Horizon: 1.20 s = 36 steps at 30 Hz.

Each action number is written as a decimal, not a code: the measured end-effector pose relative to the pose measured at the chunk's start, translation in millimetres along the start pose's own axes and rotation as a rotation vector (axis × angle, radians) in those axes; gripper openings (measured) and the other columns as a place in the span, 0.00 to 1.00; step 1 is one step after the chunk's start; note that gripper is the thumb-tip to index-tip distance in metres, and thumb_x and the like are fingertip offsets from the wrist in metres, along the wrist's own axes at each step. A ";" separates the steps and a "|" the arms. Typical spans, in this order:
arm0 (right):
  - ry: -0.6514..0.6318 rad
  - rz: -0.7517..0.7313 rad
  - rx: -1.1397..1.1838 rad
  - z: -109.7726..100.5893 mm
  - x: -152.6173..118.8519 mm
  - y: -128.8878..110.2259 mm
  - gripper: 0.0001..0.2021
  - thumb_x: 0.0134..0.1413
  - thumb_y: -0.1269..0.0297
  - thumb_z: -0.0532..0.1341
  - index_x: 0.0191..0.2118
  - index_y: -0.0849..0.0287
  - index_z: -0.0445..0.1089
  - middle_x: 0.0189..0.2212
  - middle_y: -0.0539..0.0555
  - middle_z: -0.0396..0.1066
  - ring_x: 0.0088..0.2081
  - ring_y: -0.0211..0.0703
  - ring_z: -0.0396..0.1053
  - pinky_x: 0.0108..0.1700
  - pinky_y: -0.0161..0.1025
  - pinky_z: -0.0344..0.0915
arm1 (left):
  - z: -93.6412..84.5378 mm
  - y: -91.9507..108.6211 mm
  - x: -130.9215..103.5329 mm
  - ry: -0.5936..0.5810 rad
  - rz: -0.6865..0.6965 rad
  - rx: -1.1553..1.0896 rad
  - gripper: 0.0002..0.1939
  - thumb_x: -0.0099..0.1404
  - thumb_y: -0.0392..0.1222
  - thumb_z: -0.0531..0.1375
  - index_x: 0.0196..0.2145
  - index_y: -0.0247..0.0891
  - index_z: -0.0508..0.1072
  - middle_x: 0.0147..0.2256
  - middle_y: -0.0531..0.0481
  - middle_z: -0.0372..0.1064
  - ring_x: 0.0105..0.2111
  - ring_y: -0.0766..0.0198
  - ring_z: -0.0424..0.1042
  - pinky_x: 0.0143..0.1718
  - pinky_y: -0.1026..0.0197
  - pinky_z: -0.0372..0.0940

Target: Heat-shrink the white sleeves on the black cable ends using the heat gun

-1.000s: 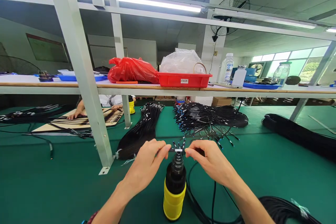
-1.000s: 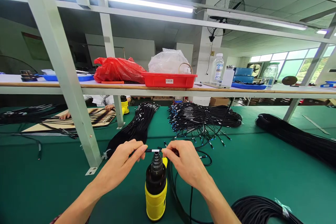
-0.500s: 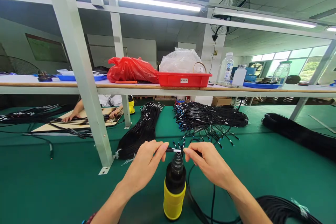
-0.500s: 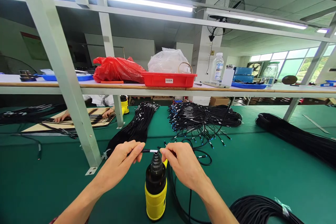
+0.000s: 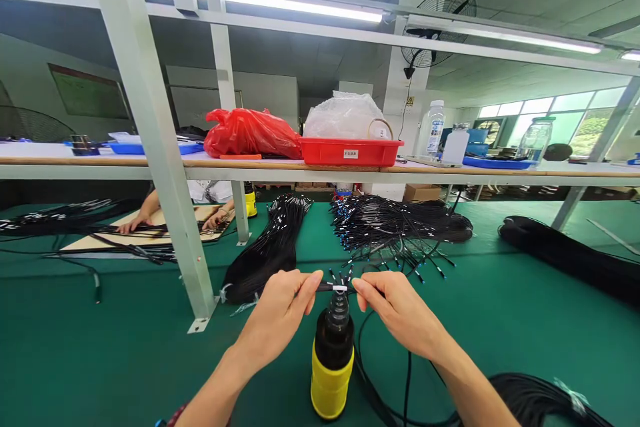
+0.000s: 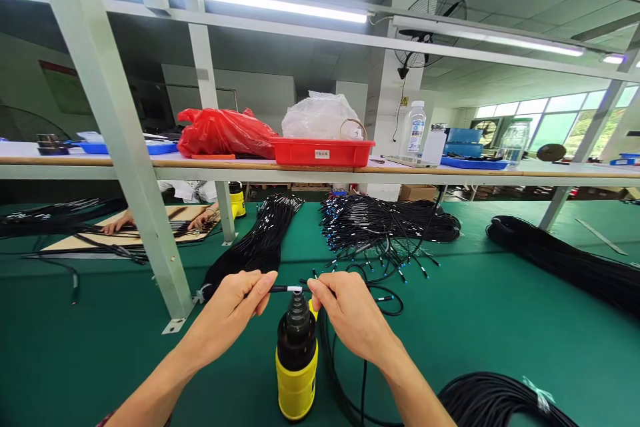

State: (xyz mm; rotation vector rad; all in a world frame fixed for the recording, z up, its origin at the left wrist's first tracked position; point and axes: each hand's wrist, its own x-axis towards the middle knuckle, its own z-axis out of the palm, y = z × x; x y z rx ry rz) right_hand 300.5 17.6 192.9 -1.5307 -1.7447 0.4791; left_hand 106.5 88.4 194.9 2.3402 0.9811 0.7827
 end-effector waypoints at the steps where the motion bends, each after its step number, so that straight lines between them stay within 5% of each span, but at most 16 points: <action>1: 0.002 -0.005 0.003 0.1 0.1 0.5 0.23 0.67 0.55 0.48 0.21 0.59 0.62 0.18 0.46 0.56 0.23 0.36 0.52 0.28 0.35 0.49 | 0.6 -0.2 -0.1 -0.005 -0.005 -0.003 0.29 0.72 0.55 0.41 0.18 0.39 0.56 0.18 0.57 0.54 0.22 0.66 0.56 0.33 0.59 0.52; 11: 0.040 -0.029 0.209 -2.4 3.8 10.9 0.14 0.60 0.56 0.57 0.28 0.59 0.65 0.24 0.47 0.61 0.27 0.37 0.55 0.28 0.34 0.51 | 2.1 -2.1 -0.2 0.047 0.070 -0.127 0.09 0.70 0.48 0.51 0.35 0.42 0.65 0.35 0.53 0.64 0.37 0.61 0.61 0.38 0.60 0.57; 19: -0.054 0.013 0.110 0.7 -2.7 6.2 0.23 0.66 0.53 0.49 0.22 0.59 0.63 0.16 0.44 0.50 0.21 0.34 0.47 0.23 0.34 0.45 | 2.9 -1.5 0.8 0.051 0.035 -0.013 0.27 0.73 0.52 0.42 0.18 0.39 0.57 0.20 0.55 0.57 0.26 0.64 0.58 0.34 0.59 0.53; 25: 0.112 -0.021 0.129 1.9 6.6 20.0 0.18 0.60 0.51 0.53 0.26 0.58 0.66 0.21 0.47 0.60 0.24 0.38 0.56 0.26 0.35 0.52 | -1.7 -6.2 -5.1 0.107 0.095 -0.064 0.09 0.71 0.46 0.50 0.38 0.42 0.67 0.36 0.53 0.67 0.39 0.61 0.64 0.42 0.59 0.57; 28: 0.200 0.094 0.067 -10.8 10.6 59.3 0.20 0.58 0.47 0.50 0.35 0.58 0.71 0.29 0.55 0.72 0.32 0.46 0.68 0.35 0.40 0.64 | -7.0 -29.7 -16.8 0.055 0.029 0.058 0.12 0.73 0.47 0.46 0.40 0.43 0.66 0.39 0.52 0.68 0.42 0.60 0.65 0.47 0.57 0.57; 31: 0.245 0.283 -0.031 -23.6 8.1 113.3 0.24 0.49 0.45 0.53 0.41 0.60 0.71 0.42 0.64 0.76 0.43 0.59 0.73 0.49 0.52 0.66 | -8.5 -77.9 -41.3 -0.167 -0.127 0.231 0.09 0.71 0.45 0.48 0.40 0.43 0.66 0.42 0.51 0.70 0.45 0.59 0.66 0.50 0.56 0.57; 36: 0.169 0.431 -0.029 -27.4 -13.2 162.3 0.29 0.37 0.42 0.59 0.40 0.60 0.72 0.42 0.66 0.77 0.47 0.65 0.73 0.49 0.53 0.70 | 2.9 -159.9 -100.5 -0.468 -0.376 0.305 0.06 0.52 0.34 0.60 0.31 0.40 0.72 0.31 0.51 0.73 0.38 0.55 0.70 0.40 0.58 0.62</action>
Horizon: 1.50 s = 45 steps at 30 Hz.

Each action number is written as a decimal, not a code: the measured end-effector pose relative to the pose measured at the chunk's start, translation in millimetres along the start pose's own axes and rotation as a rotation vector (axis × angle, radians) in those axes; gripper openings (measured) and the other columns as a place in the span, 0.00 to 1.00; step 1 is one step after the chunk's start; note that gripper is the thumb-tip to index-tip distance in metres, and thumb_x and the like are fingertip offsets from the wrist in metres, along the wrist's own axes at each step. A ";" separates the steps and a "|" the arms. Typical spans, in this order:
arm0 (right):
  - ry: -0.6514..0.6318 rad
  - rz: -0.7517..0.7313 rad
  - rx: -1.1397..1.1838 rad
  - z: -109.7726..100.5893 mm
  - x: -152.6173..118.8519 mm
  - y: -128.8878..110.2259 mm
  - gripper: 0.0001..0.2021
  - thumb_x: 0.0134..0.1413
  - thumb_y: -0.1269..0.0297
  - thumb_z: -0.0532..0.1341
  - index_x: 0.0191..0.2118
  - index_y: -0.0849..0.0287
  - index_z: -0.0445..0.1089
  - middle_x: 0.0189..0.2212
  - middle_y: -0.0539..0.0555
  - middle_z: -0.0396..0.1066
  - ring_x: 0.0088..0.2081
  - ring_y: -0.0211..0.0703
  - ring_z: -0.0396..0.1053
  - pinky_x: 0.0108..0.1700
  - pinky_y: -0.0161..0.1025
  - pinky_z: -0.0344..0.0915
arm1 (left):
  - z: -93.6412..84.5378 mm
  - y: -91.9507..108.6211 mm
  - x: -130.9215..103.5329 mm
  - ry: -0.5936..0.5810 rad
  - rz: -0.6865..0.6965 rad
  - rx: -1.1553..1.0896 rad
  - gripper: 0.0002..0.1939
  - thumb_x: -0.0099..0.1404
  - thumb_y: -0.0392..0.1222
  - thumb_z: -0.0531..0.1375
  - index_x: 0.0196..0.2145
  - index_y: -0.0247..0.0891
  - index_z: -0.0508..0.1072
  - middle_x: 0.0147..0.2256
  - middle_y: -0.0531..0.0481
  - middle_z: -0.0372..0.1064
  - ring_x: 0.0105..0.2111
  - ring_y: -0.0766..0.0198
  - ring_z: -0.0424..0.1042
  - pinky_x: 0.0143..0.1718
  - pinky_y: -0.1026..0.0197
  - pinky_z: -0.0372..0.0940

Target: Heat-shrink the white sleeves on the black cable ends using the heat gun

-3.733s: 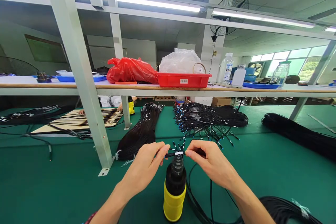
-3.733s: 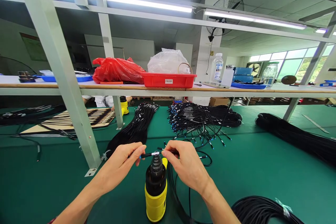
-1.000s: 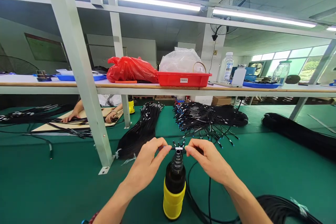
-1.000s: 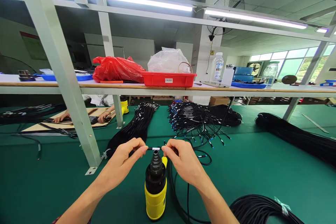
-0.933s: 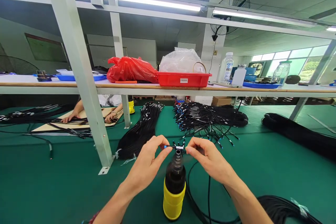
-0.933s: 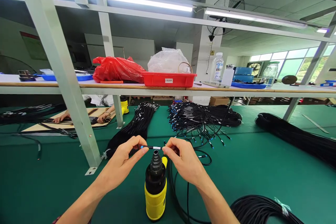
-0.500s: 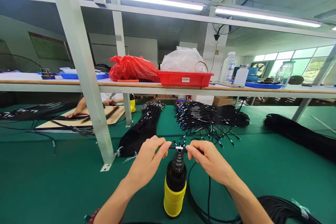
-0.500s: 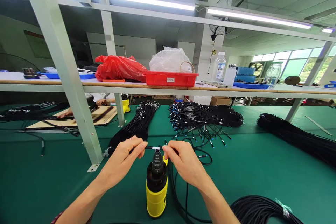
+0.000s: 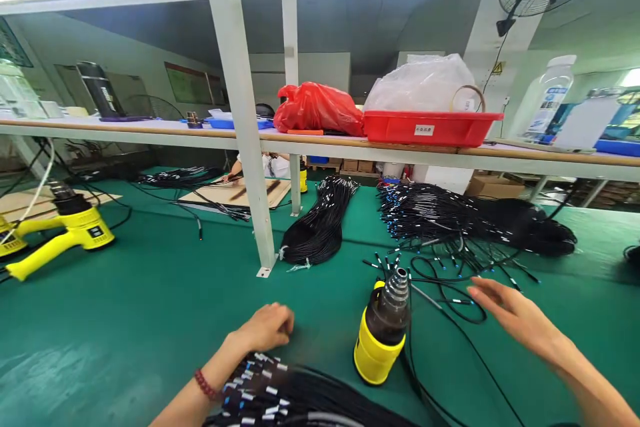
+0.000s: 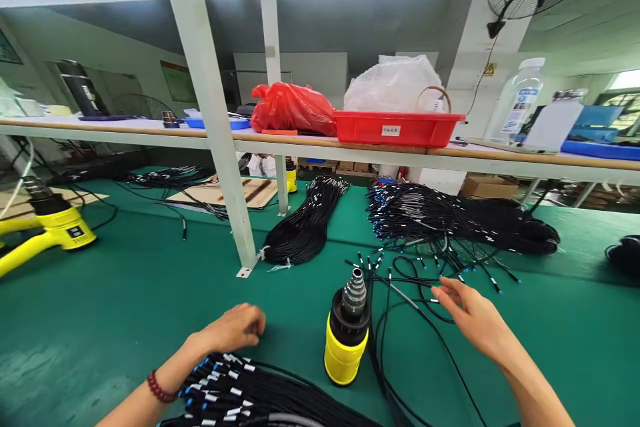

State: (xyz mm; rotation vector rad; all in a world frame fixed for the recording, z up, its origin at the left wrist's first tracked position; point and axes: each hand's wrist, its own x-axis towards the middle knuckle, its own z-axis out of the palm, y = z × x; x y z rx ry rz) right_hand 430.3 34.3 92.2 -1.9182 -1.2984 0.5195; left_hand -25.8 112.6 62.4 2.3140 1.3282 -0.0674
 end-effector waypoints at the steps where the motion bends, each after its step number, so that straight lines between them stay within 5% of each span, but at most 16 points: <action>1: -0.022 -0.011 0.014 0.6 -2.9 2.7 0.29 0.37 0.42 0.60 0.41 0.60 0.72 0.41 0.66 0.77 0.47 0.64 0.73 0.47 0.52 0.72 | 8.8 -9.8 -3.3 -0.049 -0.020 0.004 0.06 0.51 0.34 0.60 0.30 0.41 0.73 0.30 0.52 0.73 0.38 0.55 0.71 0.40 0.59 0.63; 5: -0.077 -0.111 0.040 5.0 -9.1 0.3 0.24 0.43 0.44 0.61 0.41 0.57 0.74 0.39 0.61 0.78 0.44 0.59 0.75 0.44 0.49 0.74 | 24.7 -24.0 -13.0 -0.145 -0.034 0.000 0.06 0.55 0.36 0.57 0.29 0.42 0.75 0.33 0.52 0.74 0.40 0.58 0.71 0.40 0.62 0.63; 10: -0.137 -0.191 0.043 8.6 -11.2 -11.8 0.22 0.50 0.46 0.60 0.43 0.57 0.74 0.39 0.60 0.78 0.42 0.55 0.75 0.42 0.48 0.74 | 13.0 -22.3 -14.7 -0.135 -0.014 0.004 0.05 0.55 0.38 0.58 0.30 0.41 0.74 0.34 0.52 0.73 0.41 0.59 0.70 0.41 0.63 0.62; 14: -0.096 -0.211 0.016 -0.3 -23.9 -29.9 0.22 0.52 0.45 0.59 0.43 0.57 0.74 0.39 0.59 0.78 0.41 0.54 0.75 0.44 0.47 0.73 | -17.6 -20.0 -24.1 -0.066 0.007 0.026 0.06 0.60 0.41 0.56 0.31 0.40 0.72 0.36 0.51 0.72 0.40 0.58 0.68 0.42 0.61 0.60; 19: 0.034 -0.203 0.002 -22.1 -48.5 -68.0 0.21 0.53 0.44 0.59 0.43 0.56 0.74 0.38 0.57 0.77 0.39 0.52 0.74 0.43 0.46 0.71 | -78.5 -7.7 -53.1 0.043 0.011 0.071 0.05 0.60 0.37 0.56 0.29 0.43 0.71 0.33 0.56 0.72 0.35 0.63 0.67 0.38 0.66 0.58; 24: 0.057 -0.300 0.076 -24.1 -83.3 -119.3 0.18 0.58 0.46 0.57 0.43 0.54 0.73 0.38 0.56 0.76 0.40 0.52 0.72 0.44 0.46 0.70 | -116.9 36.3 -67.8 0.152 0.260 0.109 0.08 0.68 0.49 0.54 0.36 0.50 0.72 0.36 0.59 0.71 0.36 0.65 0.67 0.40 0.66 0.60; 29: -0.081 -0.543 0.190 1.7 -118.8 -159.3 0.19 0.63 0.49 0.52 0.56 0.47 0.64 0.46 0.57 0.72 0.46 0.50 0.71 0.50 0.46 0.70 | -112.6 125.4 -61.7 0.316 0.522 0.061 0.13 0.69 0.53 0.51 0.34 0.51 0.73 0.32 0.54 0.71 0.34 0.60 0.68 0.37 0.63 0.61; 33: -0.301 -0.577 0.143 11.3 -128.0 -178.3 0.12 0.65 0.55 0.50 0.48 0.50 0.65 0.41 0.55 0.72 0.40 0.46 0.70 0.44 0.42 0.70 | -103.4 173.1 -47.1 0.412 0.597 0.022 0.15 0.71 0.50 0.49 0.32 0.48 0.72 0.30 0.54 0.71 0.31 0.60 0.68 0.36 0.60 0.60; 39: -0.200 -0.412 0.096 4.1 -105.7 -174.6 0.10 0.67 0.60 0.49 0.33 0.54 0.59 0.27 0.46 0.63 0.29 0.38 0.58 0.30 0.35 0.57 | -103.1 177.3 -20.2 0.465 0.541 0.057 0.13 0.71 0.51 0.49 0.36 0.46 0.70 0.30 0.54 0.69 0.31 0.60 0.67 0.34 0.60 0.58; 45: -0.178 -0.418 0.099 1.9 -87.2 -169.2 0.11 0.66 0.61 0.51 0.30 0.55 0.59 0.24 0.44 0.59 0.26 0.36 0.52 0.27 0.35 0.50 | -104.5 171.4 -8.9 0.425 0.483 -0.016 0.17 0.72 0.51 0.48 0.28 0.42 0.63 0.24 0.57 0.61 0.25 0.64 0.59 0.27 0.62 0.50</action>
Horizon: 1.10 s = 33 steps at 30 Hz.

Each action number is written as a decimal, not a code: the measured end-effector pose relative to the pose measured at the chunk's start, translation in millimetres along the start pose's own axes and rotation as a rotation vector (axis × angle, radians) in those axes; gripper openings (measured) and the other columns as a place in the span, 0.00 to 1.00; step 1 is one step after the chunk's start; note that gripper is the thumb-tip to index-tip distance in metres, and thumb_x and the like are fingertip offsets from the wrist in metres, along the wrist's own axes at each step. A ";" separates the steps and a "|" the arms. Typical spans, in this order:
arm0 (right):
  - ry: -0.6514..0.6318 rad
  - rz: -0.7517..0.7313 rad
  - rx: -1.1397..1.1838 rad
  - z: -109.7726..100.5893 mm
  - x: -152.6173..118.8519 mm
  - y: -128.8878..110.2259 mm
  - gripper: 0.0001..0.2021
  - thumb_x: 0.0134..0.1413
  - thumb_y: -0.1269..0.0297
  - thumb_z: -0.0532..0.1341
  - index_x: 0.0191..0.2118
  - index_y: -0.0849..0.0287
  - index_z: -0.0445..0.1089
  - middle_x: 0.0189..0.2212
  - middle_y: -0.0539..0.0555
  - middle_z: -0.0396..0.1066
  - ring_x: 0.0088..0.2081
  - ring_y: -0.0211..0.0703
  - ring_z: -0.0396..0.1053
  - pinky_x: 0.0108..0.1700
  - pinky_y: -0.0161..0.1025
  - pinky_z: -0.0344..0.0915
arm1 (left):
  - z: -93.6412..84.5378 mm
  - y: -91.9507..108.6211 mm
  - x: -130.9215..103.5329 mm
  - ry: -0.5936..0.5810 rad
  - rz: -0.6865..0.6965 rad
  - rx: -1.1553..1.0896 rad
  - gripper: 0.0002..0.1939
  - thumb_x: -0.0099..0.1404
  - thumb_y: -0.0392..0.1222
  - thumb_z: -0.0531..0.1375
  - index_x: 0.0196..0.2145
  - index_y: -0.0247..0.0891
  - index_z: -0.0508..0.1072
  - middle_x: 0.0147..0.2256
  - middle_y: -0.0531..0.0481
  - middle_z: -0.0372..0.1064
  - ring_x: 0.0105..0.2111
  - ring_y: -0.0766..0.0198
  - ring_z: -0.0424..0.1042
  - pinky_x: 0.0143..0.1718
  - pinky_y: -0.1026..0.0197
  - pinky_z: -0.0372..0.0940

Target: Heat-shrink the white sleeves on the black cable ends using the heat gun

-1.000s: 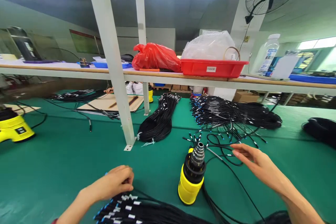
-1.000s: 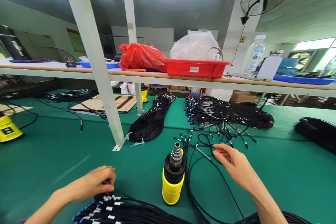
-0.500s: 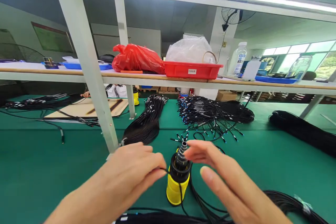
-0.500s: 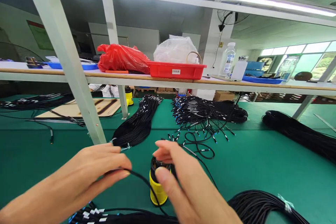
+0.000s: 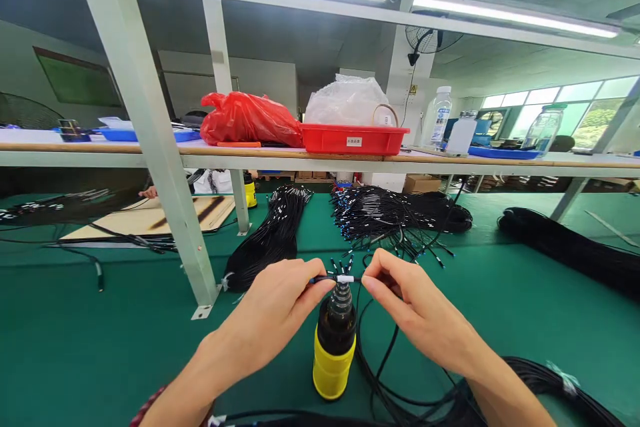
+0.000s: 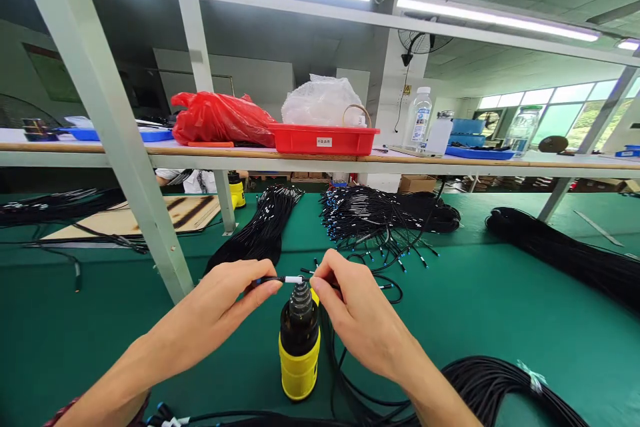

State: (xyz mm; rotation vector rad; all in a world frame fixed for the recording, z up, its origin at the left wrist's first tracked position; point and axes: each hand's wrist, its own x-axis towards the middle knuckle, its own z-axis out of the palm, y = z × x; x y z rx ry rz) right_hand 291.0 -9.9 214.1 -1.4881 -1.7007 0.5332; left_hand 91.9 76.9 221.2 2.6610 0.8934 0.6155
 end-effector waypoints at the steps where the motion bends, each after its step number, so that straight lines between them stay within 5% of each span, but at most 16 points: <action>1: 0.002 0.001 -0.006 -0.1 1.6 -0.2 0.12 0.66 0.61 0.52 0.30 0.56 0.59 0.24 0.44 0.59 0.25 0.36 0.51 0.26 0.35 0.49 | 0.5 -0.3 1.0 0.008 -0.017 -0.018 0.18 0.71 0.52 0.48 0.26 0.41 0.61 0.23 0.58 0.58 0.24 0.65 0.57 0.27 0.62 0.49; 5: 0.023 0.008 -0.042 1.4 8.6 1.3 0.13 0.64 0.61 0.54 0.27 0.56 0.57 0.21 0.43 0.57 0.23 0.35 0.50 0.24 0.35 0.46 | 4.1 -2.9 5.4 -0.011 -0.090 -0.156 0.22 0.70 0.56 0.49 0.23 0.40 0.56 0.21 0.59 0.48 0.22 0.67 0.49 0.23 0.62 0.45; 11: 0.039 -0.020 -0.067 6.7 17.3 11.1 0.13 0.62 0.61 0.55 0.27 0.56 0.57 0.22 0.44 0.59 0.24 0.35 0.53 0.24 0.33 0.49 | 13.1 -11.6 10.7 -0.034 -0.111 -0.342 0.24 0.72 0.55 0.43 0.25 0.39 0.64 0.22 0.58 0.57 0.24 0.67 0.56 0.26 0.63 0.50; 33: 0.062 0.010 -0.116 10.5 19.8 22.3 0.11 0.61 0.62 0.55 0.27 0.55 0.56 0.24 0.45 0.61 0.27 0.37 0.56 0.27 0.34 0.53 | 22.6 -15.5 16.1 0.015 -0.141 -0.435 0.18 0.69 0.52 0.52 0.26 0.38 0.65 0.23 0.59 0.58 0.25 0.67 0.53 0.25 0.64 0.49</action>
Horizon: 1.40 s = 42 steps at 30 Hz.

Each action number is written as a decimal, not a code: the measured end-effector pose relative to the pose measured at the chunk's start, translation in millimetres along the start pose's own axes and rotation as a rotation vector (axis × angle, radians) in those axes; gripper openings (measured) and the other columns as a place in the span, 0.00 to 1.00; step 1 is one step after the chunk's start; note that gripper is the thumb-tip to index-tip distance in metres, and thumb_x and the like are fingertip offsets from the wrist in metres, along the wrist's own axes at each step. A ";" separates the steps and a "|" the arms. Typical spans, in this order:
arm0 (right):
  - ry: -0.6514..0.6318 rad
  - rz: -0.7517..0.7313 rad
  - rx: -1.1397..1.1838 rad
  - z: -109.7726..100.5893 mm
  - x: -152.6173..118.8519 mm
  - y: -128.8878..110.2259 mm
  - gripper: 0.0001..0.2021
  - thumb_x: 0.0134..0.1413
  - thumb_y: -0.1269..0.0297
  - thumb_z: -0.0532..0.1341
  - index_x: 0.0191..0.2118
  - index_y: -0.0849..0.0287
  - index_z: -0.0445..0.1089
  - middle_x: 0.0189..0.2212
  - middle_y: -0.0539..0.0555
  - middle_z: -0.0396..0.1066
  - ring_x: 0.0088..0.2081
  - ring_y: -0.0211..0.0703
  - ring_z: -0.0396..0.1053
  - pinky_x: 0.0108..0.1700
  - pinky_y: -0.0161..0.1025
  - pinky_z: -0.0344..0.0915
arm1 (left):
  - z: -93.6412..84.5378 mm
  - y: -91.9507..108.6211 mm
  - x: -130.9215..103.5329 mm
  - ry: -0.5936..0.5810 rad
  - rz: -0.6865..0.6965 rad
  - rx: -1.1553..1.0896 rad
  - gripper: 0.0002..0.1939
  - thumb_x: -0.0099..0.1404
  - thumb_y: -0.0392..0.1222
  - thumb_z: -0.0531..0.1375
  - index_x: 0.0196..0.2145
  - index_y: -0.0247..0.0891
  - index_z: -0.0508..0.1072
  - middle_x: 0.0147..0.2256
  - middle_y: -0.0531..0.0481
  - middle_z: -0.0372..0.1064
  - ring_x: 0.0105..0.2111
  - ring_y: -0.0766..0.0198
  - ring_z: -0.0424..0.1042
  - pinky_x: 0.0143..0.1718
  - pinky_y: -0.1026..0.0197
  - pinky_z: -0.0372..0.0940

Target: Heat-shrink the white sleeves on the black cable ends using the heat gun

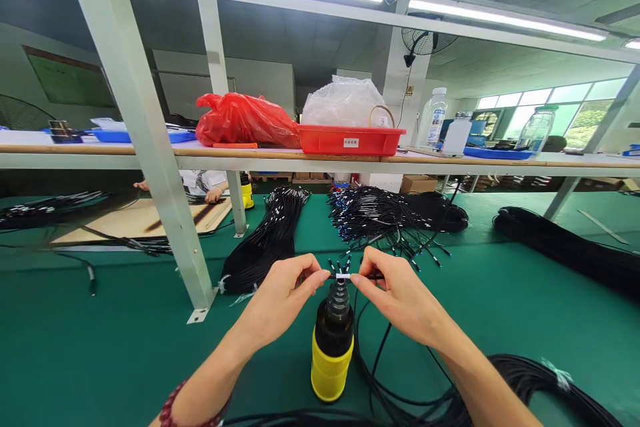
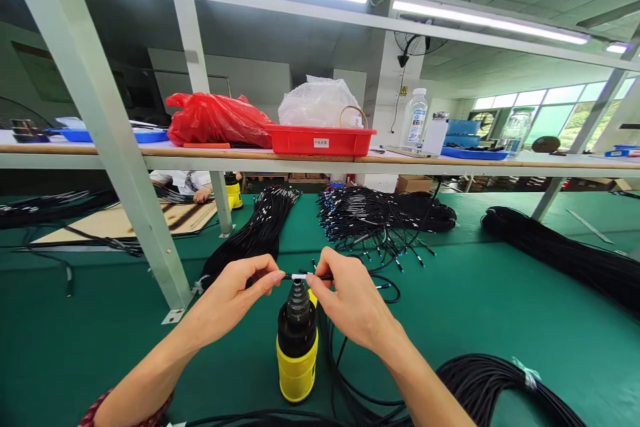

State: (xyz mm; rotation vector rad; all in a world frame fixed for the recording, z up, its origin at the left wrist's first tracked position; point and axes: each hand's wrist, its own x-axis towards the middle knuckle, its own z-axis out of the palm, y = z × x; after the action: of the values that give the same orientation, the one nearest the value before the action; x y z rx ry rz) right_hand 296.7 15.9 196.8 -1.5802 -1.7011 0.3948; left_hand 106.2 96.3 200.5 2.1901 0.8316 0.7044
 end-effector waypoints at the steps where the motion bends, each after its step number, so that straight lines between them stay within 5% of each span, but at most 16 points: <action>1: -0.001 0.005 -0.004 -0.1 -0.3 -0.1 0.11 0.61 0.62 0.55 0.27 0.55 0.56 0.24 0.45 0.61 0.27 0.37 0.56 0.28 0.35 0.53 | 0.2 0.5 0.1 0.003 -0.002 -0.003 0.18 0.68 0.52 0.52 0.26 0.38 0.65 0.24 0.59 0.58 0.25 0.67 0.54 0.26 0.64 0.49; 23: -0.020 -0.021 0.041 -1.1 -0.2 4.9 0.07 0.60 0.66 0.56 0.29 0.56 0.64 0.24 0.46 0.65 0.27 0.36 0.59 0.28 0.34 0.55 | 0.0 -0.7 1.3 0.053 0.009 0.009 0.07 0.65 0.45 0.57 0.31 0.40 0.68 0.28 0.57 0.63 0.30 0.65 0.60 0.31 0.63 0.53; 32: 0.002 -0.055 0.059 -2.7 -0.9 -0.2 0.09 0.59 0.68 0.57 0.27 0.57 0.64 0.24 0.46 0.65 0.26 0.36 0.59 0.28 0.34 0.55 | 1.0 -1.1 -2.3 0.007 0.005 0.099 0.25 0.72 0.55 0.45 0.25 0.39 0.66 0.22 0.57 0.62 0.24 0.66 0.61 0.28 0.63 0.53; 42: 0.020 -0.033 0.085 -1.6 1.2 3.5 0.06 0.56 0.69 0.59 0.28 0.58 0.66 0.24 0.47 0.68 0.27 0.37 0.63 0.28 0.34 0.57 | 1.9 -1.6 -2.3 0.049 0.022 0.007 0.13 0.68 0.49 0.54 0.29 0.39 0.68 0.24 0.58 0.59 0.26 0.67 0.56 0.27 0.64 0.51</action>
State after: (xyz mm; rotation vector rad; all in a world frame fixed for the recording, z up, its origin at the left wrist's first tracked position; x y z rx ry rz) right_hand 300.4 17.3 195.8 -1.4880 -1.6715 0.4277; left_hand 105.4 94.8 197.6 2.1988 0.8366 0.7695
